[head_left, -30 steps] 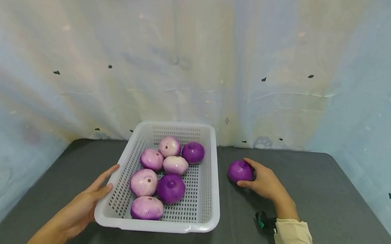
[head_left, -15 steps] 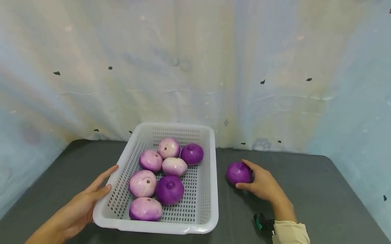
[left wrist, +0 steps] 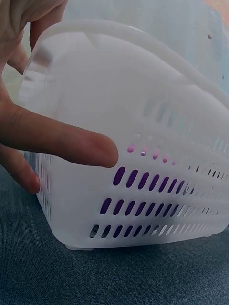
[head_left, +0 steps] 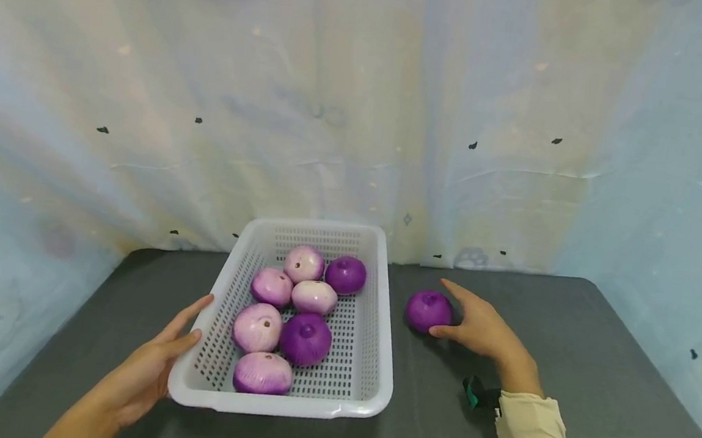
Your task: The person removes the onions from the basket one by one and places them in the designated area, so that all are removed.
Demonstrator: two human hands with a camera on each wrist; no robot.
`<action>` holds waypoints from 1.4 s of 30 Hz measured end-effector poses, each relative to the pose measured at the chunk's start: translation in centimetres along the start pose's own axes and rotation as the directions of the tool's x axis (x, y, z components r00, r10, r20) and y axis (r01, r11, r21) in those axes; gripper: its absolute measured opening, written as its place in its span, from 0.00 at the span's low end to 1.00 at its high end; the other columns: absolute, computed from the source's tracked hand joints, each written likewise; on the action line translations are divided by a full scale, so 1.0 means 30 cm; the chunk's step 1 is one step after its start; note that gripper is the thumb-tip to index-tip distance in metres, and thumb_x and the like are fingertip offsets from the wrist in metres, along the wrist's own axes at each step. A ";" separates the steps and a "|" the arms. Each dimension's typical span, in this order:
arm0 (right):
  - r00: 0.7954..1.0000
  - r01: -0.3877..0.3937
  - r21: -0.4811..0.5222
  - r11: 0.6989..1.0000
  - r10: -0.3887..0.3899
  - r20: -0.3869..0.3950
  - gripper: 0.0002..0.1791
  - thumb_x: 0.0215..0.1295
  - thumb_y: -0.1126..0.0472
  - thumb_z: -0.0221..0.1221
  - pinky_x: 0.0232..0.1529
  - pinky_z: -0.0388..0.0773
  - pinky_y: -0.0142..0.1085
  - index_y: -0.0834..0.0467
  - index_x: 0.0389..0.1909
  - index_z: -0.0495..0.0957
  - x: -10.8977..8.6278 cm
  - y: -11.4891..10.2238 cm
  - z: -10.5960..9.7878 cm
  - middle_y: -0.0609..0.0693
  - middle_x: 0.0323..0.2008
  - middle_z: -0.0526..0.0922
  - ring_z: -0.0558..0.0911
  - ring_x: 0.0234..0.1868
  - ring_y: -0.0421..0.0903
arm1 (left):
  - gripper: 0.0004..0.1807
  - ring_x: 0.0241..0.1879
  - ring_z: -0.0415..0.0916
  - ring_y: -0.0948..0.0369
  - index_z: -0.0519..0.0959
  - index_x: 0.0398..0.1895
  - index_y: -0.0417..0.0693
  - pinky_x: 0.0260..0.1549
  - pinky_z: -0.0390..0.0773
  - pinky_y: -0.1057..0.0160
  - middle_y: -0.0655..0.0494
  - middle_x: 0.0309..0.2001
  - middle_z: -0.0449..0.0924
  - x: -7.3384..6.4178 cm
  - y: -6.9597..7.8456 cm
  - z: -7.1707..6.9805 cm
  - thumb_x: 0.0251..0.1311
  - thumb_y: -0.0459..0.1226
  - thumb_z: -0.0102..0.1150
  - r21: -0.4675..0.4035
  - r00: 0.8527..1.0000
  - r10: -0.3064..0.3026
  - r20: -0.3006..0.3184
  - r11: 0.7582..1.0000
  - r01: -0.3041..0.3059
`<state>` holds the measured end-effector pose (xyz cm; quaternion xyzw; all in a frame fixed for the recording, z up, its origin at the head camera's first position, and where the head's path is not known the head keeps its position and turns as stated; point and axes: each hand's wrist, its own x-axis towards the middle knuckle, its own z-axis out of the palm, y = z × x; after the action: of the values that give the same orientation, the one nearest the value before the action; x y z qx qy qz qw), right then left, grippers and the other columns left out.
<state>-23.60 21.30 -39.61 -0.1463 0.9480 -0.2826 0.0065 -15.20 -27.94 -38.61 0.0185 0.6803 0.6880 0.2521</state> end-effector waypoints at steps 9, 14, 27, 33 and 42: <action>0.994 0.105 0.035 0.994 -0.106 0.017 0.51 0.57 0.45 0.70 0.69 0.62 0.61 0.51 0.78 0.55 0.054 -0.129 -0.093 0.58 0.76 0.60 0.62 0.74 0.62 | 0.32 0.67 0.64 0.48 0.32 0.78 0.80 0.48 0.80 0.45 0.41 0.80 0.28 -0.002 0.002 -0.004 0.79 0.51 0.31 0.009 1.000 0.011 0.005 1.000 -0.011; 0.977 0.197 0.091 0.976 -0.203 0.068 0.49 0.57 0.46 0.71 0.70 0.63 0.57 0.50 0.76 0.58 0.148 -0.206 -0.086 0.54 0.74 0.64 0.64 0.74 0.57 | 0.32 0.68 0.63 0.46 0.33 0.78 0.80 0.48 0.79 0.45 0.41 0.80 0.30 0.001 0.002 0.006 0.79 0.51 0.32 0.008 1.000 0.010 -0.017 1.000 -0.010; 0.932 0.267 0.007 0.964 -0.260 0.254 0.44 0.58 0.45 0.70 0.70 0.66 0.50 0.48 0.74 0.63 0.330 -0.318 -0.005 0.51 0.71 0.70 0.70 0.71 0.53 | 0.30 0.67 0.63 0.43 0.38 0.79 0.75 0.46 0.78 0.47 0.43 0.79 0.40 0.005 0.004 0.047 0.80 0.49 0.32 0.066 0.990 0.026 -0.136 0.998 -0.017; 0.931 0.248 -0.086 0.965 -0.213 0.297 0.43 0.58 0.46 0.70 0.75 0.51 0.56 0.50 0.73 0.65 0.376 -0.340 0.028 0.50 0.71 0.71 0.70 0.70 0.52 | 0.30 0.70 0.58 0.39 0.38 0.79 0.75 0.48 0.77 0.47 0.45 0.80 0.39 0.002 0.003 0.055 0.80 0.50 0.32 0.090 0.986 0.029 -0.163 0.996 -0.014; 0.942 0.210 -0.123 0.970 -0.168 0.290 0.44 0.57 0.46 0.71 0.71 0.45 0.60 0.50 0.73 0.64 0.424 -0.358 0.073 0.52 0.68 0.74 0.71 0.69 0.51 | 0.29 0.69 0.62 0.40 0.39 0.79 0.75 0.47 0.77 0.47 0.45 0.80 0.40 -0.003 -0.003 0.058 0.80 0.50 0.31 0.090 0.982 0.021 -0.188 0.996 -0.004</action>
<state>-32.63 7.99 -34.78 -0.2750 0.9380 -0.1854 0.1007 -14.45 -26.37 -38.54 -0.0311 0.7311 0.6571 0.1812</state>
